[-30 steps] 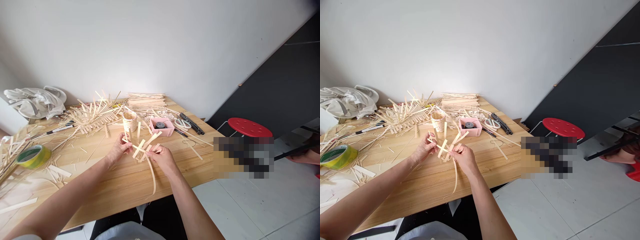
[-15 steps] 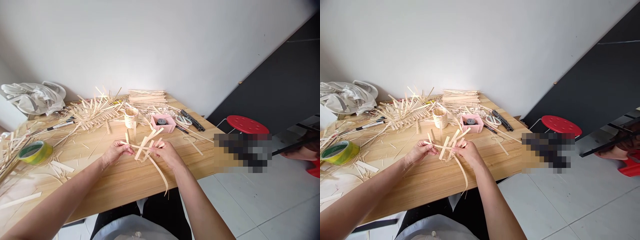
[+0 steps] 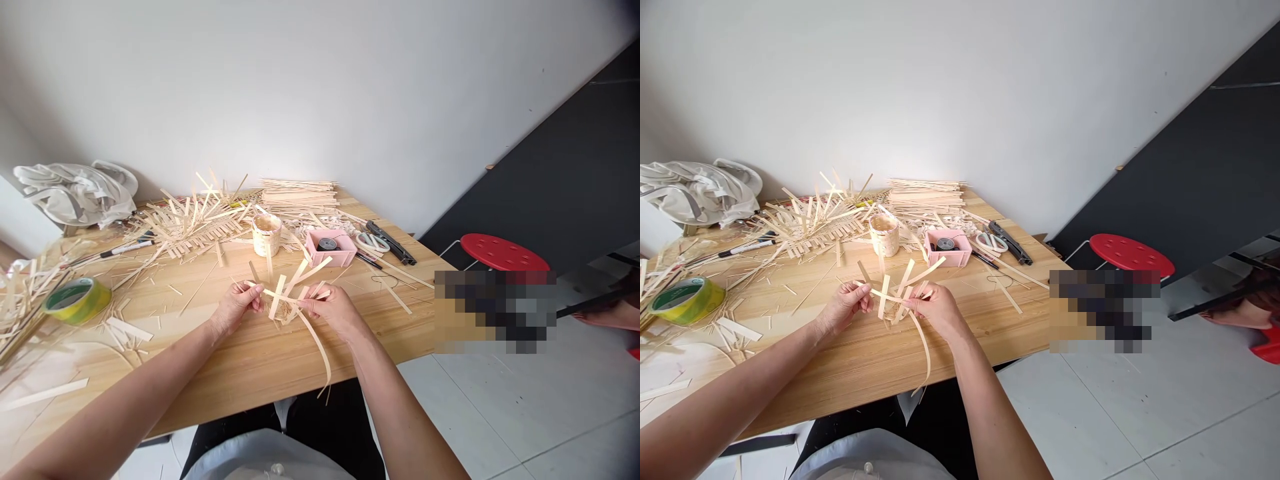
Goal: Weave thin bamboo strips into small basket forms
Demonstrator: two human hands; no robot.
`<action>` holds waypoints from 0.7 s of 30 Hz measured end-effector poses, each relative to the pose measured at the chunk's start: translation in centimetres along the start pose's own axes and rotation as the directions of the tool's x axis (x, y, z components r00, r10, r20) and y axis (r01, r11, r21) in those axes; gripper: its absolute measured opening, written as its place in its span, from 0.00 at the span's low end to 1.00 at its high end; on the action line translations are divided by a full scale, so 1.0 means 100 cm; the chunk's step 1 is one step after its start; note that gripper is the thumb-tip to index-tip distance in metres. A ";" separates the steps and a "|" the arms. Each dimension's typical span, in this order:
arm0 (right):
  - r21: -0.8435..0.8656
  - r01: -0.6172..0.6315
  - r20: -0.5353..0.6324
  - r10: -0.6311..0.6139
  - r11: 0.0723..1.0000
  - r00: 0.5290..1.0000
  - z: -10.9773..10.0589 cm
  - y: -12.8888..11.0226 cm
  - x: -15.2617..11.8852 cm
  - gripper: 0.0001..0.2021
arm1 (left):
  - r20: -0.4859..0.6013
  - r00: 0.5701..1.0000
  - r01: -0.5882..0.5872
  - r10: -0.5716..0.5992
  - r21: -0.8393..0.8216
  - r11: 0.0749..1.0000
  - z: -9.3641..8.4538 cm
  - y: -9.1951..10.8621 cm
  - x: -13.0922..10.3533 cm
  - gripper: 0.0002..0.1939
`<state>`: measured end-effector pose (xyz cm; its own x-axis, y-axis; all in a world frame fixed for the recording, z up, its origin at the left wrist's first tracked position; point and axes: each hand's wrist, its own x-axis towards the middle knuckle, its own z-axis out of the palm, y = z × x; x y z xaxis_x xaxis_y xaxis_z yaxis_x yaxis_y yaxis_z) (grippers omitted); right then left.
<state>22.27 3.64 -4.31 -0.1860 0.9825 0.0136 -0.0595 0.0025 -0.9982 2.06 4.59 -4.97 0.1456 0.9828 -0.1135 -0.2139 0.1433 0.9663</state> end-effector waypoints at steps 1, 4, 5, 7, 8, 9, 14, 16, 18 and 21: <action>-0.016 0.005 -0.003 -0.005 1.000 1.000 0.000 0.001 0.000 0.13 | -0.016 1.000 0.000 0.000 0.000 1.000 0.002 0.001 -0.001 0.18; -0.069 0.032 -0.019 -0.033 0.997 0.999 0.001 0.004 0.001 0.11 | -0.062 0.998 0.001 -0.003 -0.034 0.999 0.009 0.004 -0.006 0.15; -0.090 0.046 -0.025 -0.049 0.995 0.999 0.002 0.005 0.001 0.10 | -0.066 0.998 0.003 -0.007 -0.054 0.999 0.012 0.004 -0.008 0.14; -0.140 0.073 -0.044 -0.080 0.988 0.996 0.003 0.007 0.002 0.09 | -0.047 0.999 0.012 -0.016 -0.099 0.995 0.015 0.005 -0.011 0.13; -0.166 0.084 -0.058 -0.095 0.983 0.994 0.004 0.008 0.003 0.08 | -0.025 0.999 0.018 -0.021 -0.121 0.993 0.016 0.005 -0.012 0.13; -0.192 0.093 -0.072 -0.108 0.977 0.992 0.005 0.008 0.003 0.08 | 0.000 1.000 0.026 -0.026 -0.139 0.990 0.016 0.005 -0.014 0.14; -0.259 0.090 -0.092 -0.117 0.962 0.989 0.005 0.007 0.004 0.07 | 0.107 0.991 0.092 -0.075 -0.164 0.982 0.006 0.003 -0.016 0.17; -0.241 0.071 -0.075 -0.091 0.968 0.993 0.005 0.004 0.004 0.07 | 0.118 0.990 0.096 -0.080 -0.143 0.985 0.002 0.001 -0.015 0.14; -0.226 0.056 -0.056 -0.070 0.973 0.996 0.006 0.000 0.004 0.07 | 0.095 0.993 0.086 -0.076 -0.106 0.991 -0.001 -0.003 -0.014 0.12; -0.242 0.039 -0.012 -0.043 0.970 0.999 0.008 -0.008 0.003 0.06 | 0.071 0.994 0.081 -0.079 -0.037 0.996 -0.003 -0.008 -0.011 0.11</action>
<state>21.44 3.79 -3.49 -0.1710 0.9837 0.0561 0.1721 0.0859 -0.9813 1.80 3.42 -5.71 0.2298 0.9578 -0.1726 -0.2370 0.2271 0.9446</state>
